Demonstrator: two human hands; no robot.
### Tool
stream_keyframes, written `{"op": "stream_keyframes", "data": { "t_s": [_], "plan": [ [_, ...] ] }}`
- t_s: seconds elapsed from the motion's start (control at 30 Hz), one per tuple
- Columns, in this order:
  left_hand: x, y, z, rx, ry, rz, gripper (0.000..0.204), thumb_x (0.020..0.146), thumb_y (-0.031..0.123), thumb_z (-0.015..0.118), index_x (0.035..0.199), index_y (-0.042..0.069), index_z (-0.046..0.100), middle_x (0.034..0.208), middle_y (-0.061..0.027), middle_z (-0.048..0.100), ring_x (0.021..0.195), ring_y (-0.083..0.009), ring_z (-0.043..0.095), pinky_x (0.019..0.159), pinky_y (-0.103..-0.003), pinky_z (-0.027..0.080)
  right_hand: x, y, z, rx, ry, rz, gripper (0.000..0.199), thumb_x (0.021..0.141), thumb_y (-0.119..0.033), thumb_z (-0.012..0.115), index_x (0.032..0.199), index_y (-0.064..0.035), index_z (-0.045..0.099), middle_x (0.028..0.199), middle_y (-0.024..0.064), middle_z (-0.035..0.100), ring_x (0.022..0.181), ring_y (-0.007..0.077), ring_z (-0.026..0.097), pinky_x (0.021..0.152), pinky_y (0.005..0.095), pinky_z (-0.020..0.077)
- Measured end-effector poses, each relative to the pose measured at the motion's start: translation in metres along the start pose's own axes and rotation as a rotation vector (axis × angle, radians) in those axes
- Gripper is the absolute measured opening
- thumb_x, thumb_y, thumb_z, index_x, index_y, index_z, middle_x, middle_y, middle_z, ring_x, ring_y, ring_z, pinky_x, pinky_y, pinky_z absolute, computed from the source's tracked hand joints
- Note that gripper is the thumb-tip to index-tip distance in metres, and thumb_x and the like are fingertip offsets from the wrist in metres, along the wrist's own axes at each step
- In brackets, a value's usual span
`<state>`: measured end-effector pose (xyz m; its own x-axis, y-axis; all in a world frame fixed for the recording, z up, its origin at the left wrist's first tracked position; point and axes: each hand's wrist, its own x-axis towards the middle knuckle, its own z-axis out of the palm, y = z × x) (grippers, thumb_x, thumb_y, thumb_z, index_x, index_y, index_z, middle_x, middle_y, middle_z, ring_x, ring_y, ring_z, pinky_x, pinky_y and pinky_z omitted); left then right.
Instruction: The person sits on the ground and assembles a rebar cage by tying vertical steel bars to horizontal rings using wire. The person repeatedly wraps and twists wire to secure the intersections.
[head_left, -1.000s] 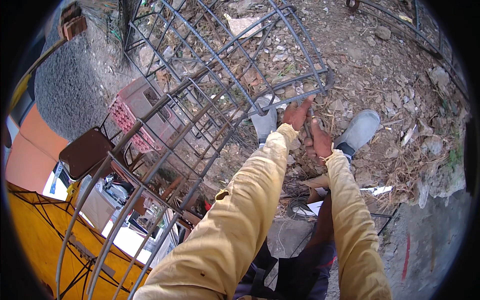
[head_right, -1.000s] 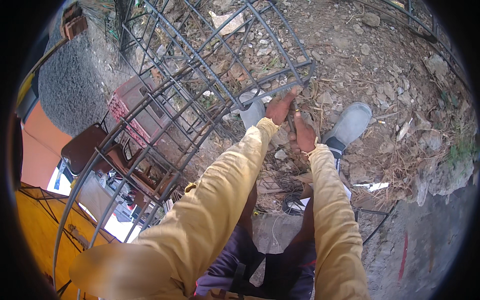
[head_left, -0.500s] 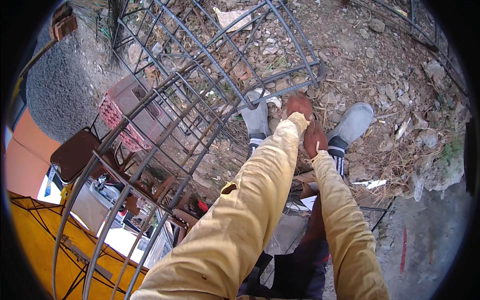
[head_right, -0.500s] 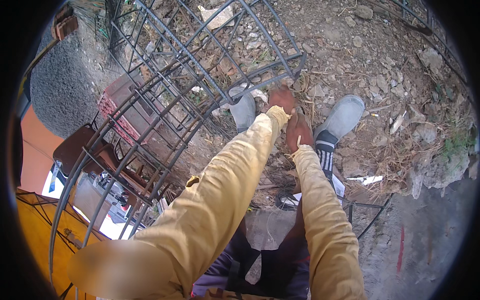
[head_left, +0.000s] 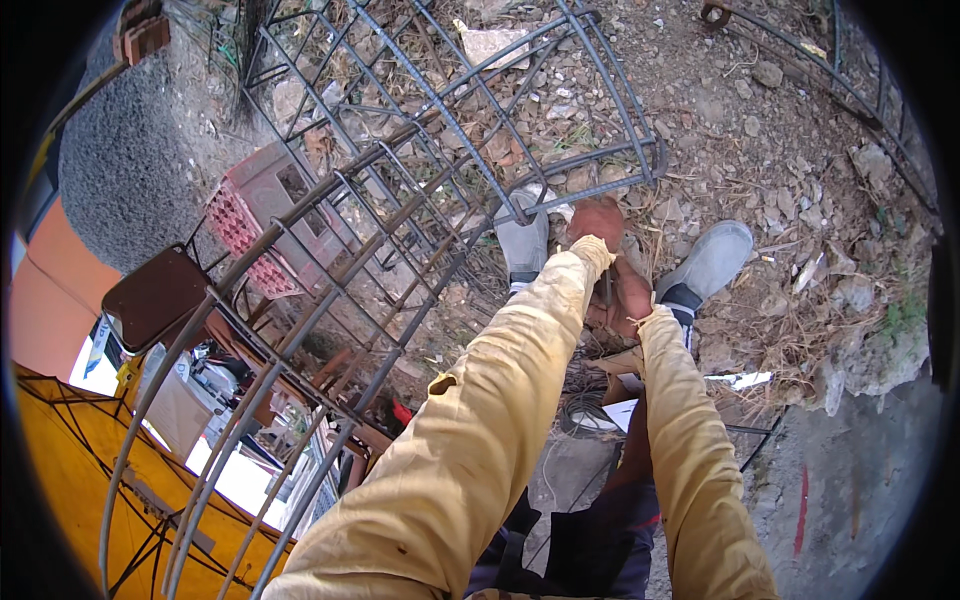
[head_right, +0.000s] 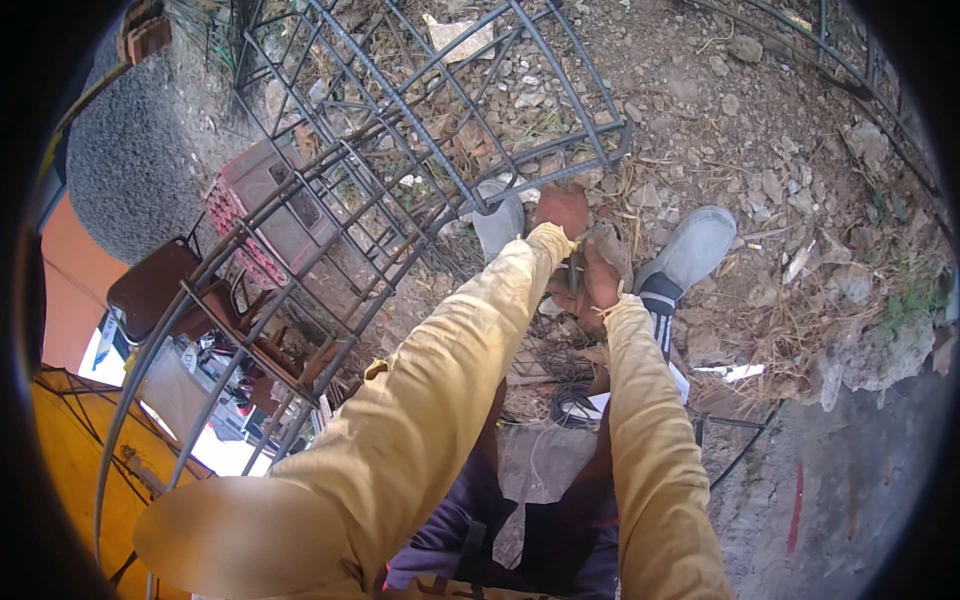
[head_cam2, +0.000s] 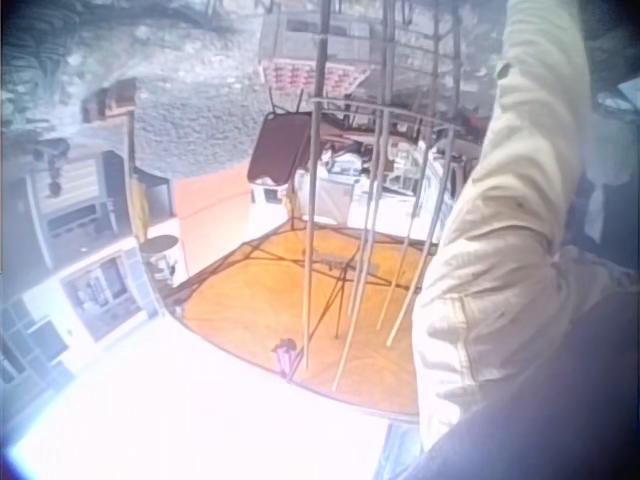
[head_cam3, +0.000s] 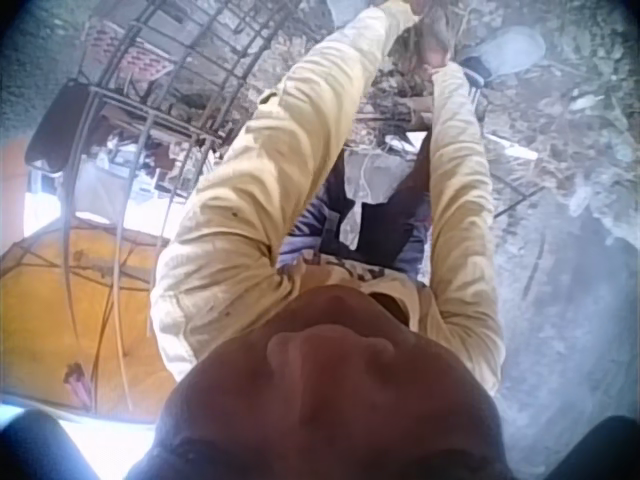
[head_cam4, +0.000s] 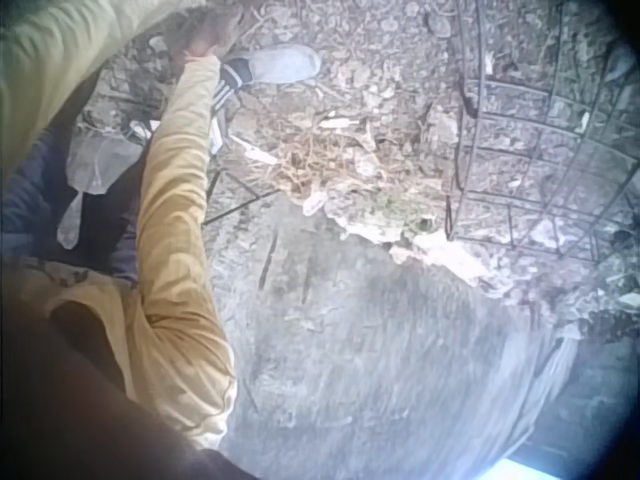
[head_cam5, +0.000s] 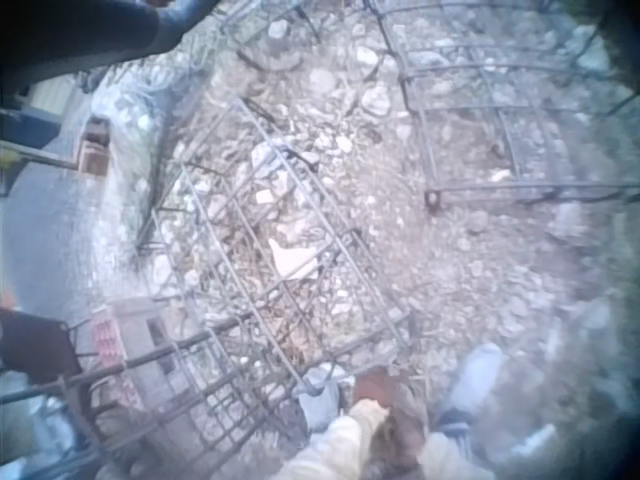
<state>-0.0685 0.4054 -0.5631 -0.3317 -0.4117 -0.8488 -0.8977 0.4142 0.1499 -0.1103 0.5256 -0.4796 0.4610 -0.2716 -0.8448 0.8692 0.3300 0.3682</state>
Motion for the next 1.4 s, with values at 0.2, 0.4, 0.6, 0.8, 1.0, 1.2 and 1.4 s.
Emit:
{"op": "stream_keyframes", "data": {
  "t_s": [0.2, 0.4, 0.6, 0.8, 1.0, 1.2, 1.4],
  "plan": [
    [-0.050, 0.045, -0.049, -0.577, 0.273, -0.374, 0.054, 0.097, 0.039, 0.046, 0.129, -0.005, 0.046, 0.121, -0.0354, 0.055, 0.112, -0.0477, 0.055, 0.097, -0.049, 0.044, -0.002, -0.003, -0.034, -0.399, 0.203, -0.032, 0.072, 0.092, -0.069, 0.036, 0.136, -0.0137, 0.046, 0.119, 0.0108, 0.060, 0.101, 0.0250, 0.059, 0.085, 0.0446, 0.0480],
    [-0.062, 0.022, -0.039, -0.704, 0.291, -0.343, 0.036, 0.098, 0.026, 0.046, 0.112, -0.005, 0.059, 0.107, -0.0316, 0.062, 0.104, -0.0484, 0.057, 0.088, -0.050, 0.044, -0.027, -0.024, -0.012, -0.384, 0.113, -0.115, 0.080, 0.090, -0.073, 0.039, 0.148, -0.0178, 0.035, 0.135, 0.0133, 0.052, 0.118, 0.0285, 0.054, 0.097, 0.0467, 0.0415],
    [-0.072, 0.001, -0.012, -0.742, 0.296, -0.251, 0.040, 0.098, 0.033, 0.046, 0.102, -0.002, 0.066, 0.098, -0.0279, 0.065, 0.096, -0.0449, 0.060, 0.085, -0.046, 0.045, -0.019, -0.024, 0.014, -0.545, 0.180, -0.314, 0.070, 0.092, -0.063, 0.047, 0.138, -0.0097, 0.047, 0.123, 0.0109, 0.061, 0.104, 0.0248, 0.060, 0.090, 0.0428, 0.0476],
    [-0.079, -0.008, -0.016, -0.835, -0.023, -0.117, 0.038, 0.094, 0.035, 0.052, 0.102, 0.002, 0.069, 0.097, -0.0262, 0.066, 0.092, -0.0425, 0.061, 0.084, -0.042, 0.046, -0.003, -0.016, -0.007, -0.605, 0.276, -0.244, 0.062, 0.095, -0.051, 0.052, 0.139, -0.0079, 0.044, 0.120, 0.0124, 0.063, 0.092, 0.0264, 0.068, 0.068, 0.0426, 0.0569],
    [-0.086, -0.029, 0.004, -0.749, -0.025, -0.277, 0.034, 0.095, 0.030, 0.056, 0.111, 0.002, 0.067, 0.098, -0.0193, 0.070, 0.091, -0.0320, 0.066, 0.083, -0.040, 0.050, -0.020, -0.009, -0.003, -0.497, 0.324, -0.169, 0.042, 0.096, -0.036, 0.055, 0.121, -0.0022, 0.059, 0.099, 0.0184, 0.069, 0.087, 0.0318, 0.071, 0.063, 0.0405, 0.0593],
    [-0.097, -0.033, 0.011, -0.756, 0.448, -0.280, 0.034, 0.096, 0.030, 0.055, 0.101, -0.001, 0.068, 0.081, -0.0145, 0.067, 0.074, -0.0235, 0.062, 0.072, -0.037, 0.049, 0.016, -0.004, -0.019, -1.883, 0.373, -0.267, 0.028, 0.084, -0.013, 0.055, 0.104, 0.0013, 0.068, 0.106, 0.0237, 0.066, 0.096, 0.0376, 0.065, 0.085, 0.0448, 0.0530],
    [-0.104, -0.061, 0.000, -1.133, 0.323, -0.436, 0.030, 0.095, 0.024, 0.056, 0.093, -0.003, 0.068, 0.062, -0.0021, 0.058, 0.055, -0.0105, 0.049, 0.052, -0.030, 0.040, 0.036, -0.020, -0.023, -0.488, 0.313, -0.294, 0.016, 0.091, -0.007, 0.054, 0.101, 0.0027, 0.062, 0.089, 0.0198, 0.067, 0.076, 0.0285, 0.070, 0.055, 0.0412, 0.0590]
  ]
}}
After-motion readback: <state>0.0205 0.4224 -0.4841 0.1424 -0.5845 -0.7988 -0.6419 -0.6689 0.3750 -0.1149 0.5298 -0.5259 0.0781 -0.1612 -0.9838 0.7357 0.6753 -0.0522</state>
